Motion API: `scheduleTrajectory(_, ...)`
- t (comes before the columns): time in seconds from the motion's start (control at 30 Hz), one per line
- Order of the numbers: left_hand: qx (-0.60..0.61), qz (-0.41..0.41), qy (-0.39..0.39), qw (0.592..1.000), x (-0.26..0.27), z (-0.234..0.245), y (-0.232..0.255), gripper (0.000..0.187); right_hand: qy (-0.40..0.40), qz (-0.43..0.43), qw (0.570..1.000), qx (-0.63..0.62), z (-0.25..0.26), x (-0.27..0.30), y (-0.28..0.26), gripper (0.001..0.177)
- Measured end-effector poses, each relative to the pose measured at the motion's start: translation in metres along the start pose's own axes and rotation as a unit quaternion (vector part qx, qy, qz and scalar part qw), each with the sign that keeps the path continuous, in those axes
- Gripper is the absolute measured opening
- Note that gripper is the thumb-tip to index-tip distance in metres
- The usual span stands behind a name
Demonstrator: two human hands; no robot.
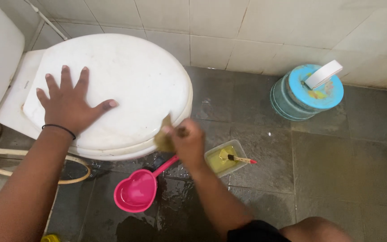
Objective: Cleaning the exterior surfaces and base of a toilet using detergent, brushes, and sponges.
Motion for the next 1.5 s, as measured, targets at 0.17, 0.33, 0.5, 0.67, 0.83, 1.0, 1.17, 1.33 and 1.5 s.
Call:
scheduleTrajectory(0.17,-0.004,0.000,-0.009,1.000,0.000,0.001,0.000,0.132,0.017,0.196,0.980,0.008,-0.001,-0.011,0.008,0.036)
scheduleTrajectory(0.33,0.001,0.001,-0.020,1.000,0.000,0.002,0.001,0.135,0.090,0.028,0.989,-0.118,0.033,-0.090,0.012,0.053)
scheduleTrajectory(0.5,0.001,0.002,-0.023,1.000,-0.002,0.003,0.003,0.133,-0.041,0.104,0.934,-0.339,0.013,-0.173,0.051,0.051)
scheduleTrajectory(0.67,-0.007,-0.003,-0.025,1.000,0.001,0.003,0.002,0.134,-0.013,-0.065,0.878,-0.474,0.010,-0.122,0.090,0.045)
scheduleTrajectory(0.83,-0.014,0.002,-0.022,1.000,0.001,0.007,0.004,0.134,-0.076,-0.042,0.854,-0.513,0.023,-0.097,0.058,0.048)
scheduleTrajectory(1.0,-0.015,-0.005,-0.010,1.000,-0.002,0.000,0.001,0.134,-0.083,0.022,0.952,-0.293,0.028,-0.105,0.009,0.069)
scheduleTrajectory(1.17,0.003,-0.004,-0.009,1.000,0.000,0.001,0.003,0.133,-0.081,0.070,0.969,-0.222,0.018,-0.146,-0.034,0.081)
scheduleTrajectory(1.33,0.008,0.012,-0.017,1.000,-0.002,0.006,0.003,0.133,-0.061,0.197,0.978,-0.033,-0.008,-0.208,-0.067,0.106)
scheduleTrajectory(1.5,0.011,0.009,-0.015,1.000,0.001,0.007,0.003,0.134,-0.026,0.269,0.914,0.302,-0.018,-0.129,-0.113,0.058)
Point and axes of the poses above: each hand's wrist, its own x-axis away from the middle knuckle, its own z-axis out of the back of the hand, y = z × x, the point moved 6 cm from there along -x, towards the middle knuckle, and after that the axes turned 5 degrees about -x, right-handed, at the moved point
